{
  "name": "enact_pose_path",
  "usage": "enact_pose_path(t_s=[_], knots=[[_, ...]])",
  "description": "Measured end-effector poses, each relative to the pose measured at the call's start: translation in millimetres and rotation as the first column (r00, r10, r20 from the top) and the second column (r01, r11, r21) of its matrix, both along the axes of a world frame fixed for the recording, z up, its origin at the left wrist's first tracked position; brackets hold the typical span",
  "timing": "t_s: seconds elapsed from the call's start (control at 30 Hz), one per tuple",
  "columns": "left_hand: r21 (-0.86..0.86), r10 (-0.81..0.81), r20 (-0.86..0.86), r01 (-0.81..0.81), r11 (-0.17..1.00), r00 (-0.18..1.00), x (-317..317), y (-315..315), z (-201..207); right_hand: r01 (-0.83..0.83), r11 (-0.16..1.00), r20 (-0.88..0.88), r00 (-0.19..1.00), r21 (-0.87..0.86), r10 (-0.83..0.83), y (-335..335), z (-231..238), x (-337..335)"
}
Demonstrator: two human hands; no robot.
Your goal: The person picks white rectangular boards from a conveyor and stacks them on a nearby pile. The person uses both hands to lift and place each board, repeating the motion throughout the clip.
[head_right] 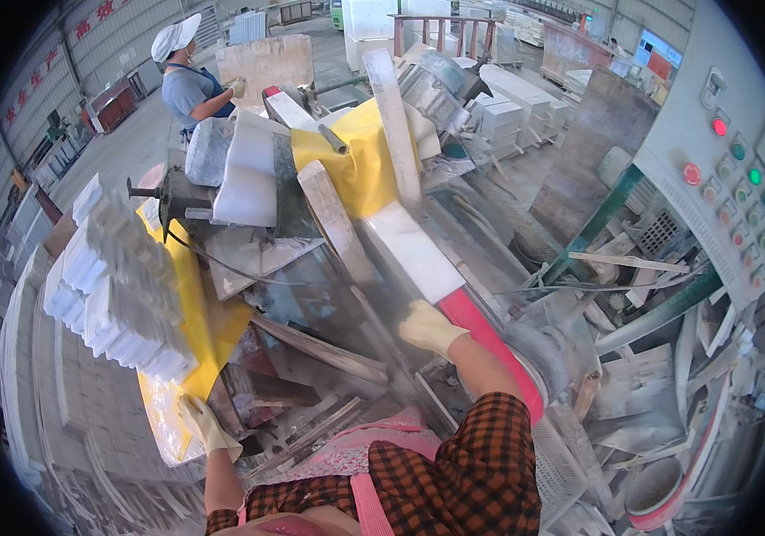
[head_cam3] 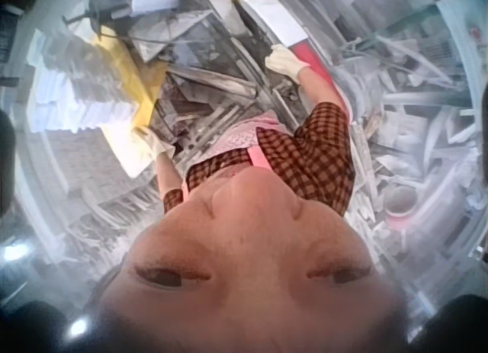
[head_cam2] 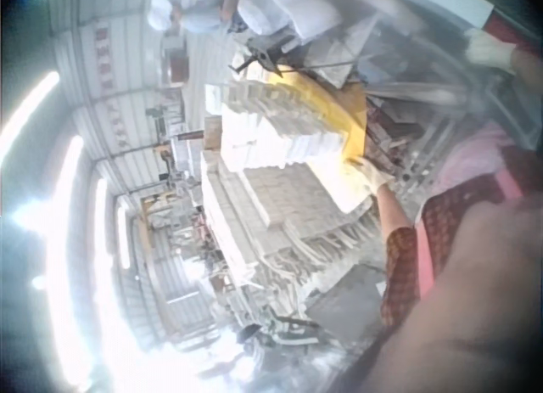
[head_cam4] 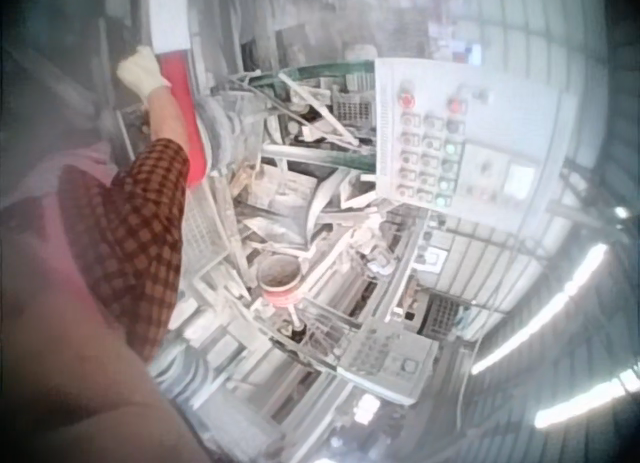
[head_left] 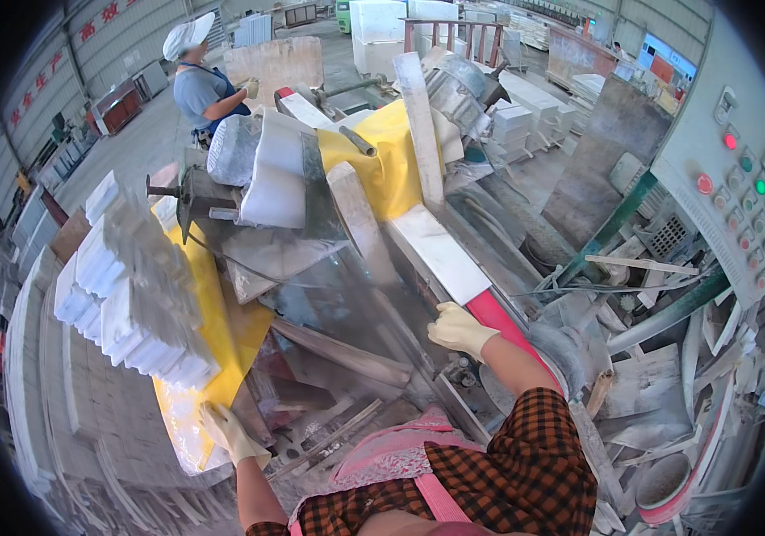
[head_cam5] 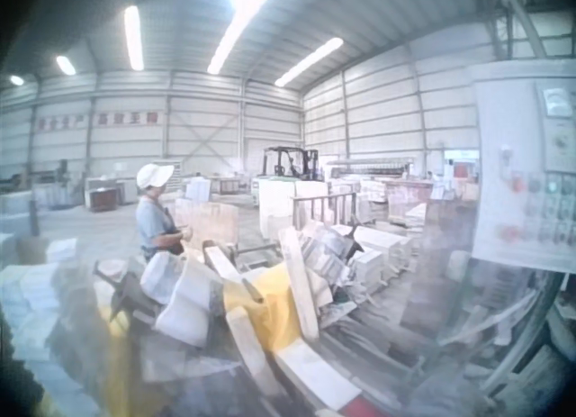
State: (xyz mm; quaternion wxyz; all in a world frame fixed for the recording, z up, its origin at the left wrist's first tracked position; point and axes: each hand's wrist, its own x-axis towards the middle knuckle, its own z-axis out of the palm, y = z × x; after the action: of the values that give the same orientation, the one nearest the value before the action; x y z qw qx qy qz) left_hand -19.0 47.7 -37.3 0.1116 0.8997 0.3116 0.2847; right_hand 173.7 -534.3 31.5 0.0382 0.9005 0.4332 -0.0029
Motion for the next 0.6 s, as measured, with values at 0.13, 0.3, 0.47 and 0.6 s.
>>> enact_pose_path(t_s=[0.13,0.3,0.47,0.6], knots=[[-0.002,0.012,-0.019,-0.012,1.000,1.000,1.7,-2.0,4.6,-0.009,1.000,-0.026,1.000,-0.015,0.009,1.8,3.2,0.9],[-0.020,0.016,-0.060,-0.018,1.000,0.998,1.9,-4.6,7.6,0.004,1.000,-0.004,1.000,0.003,-0.004,-0.1,-6.0,2.2],[-0.026,0.028,-0.061,-0.029,0.999,0.998,2.9,-5.3,9.0,0.000,0.984,-0.026,1.000,0.178,0.005,-2.9,-16.2,5.4],[0.009,0.035,-0.089,-0.034,0.999,0.995,3.8,-4.5,7.9,-0.029,0.985,0.052,0.998,0.171,0.021,-2.4,-19.4,5.0]])
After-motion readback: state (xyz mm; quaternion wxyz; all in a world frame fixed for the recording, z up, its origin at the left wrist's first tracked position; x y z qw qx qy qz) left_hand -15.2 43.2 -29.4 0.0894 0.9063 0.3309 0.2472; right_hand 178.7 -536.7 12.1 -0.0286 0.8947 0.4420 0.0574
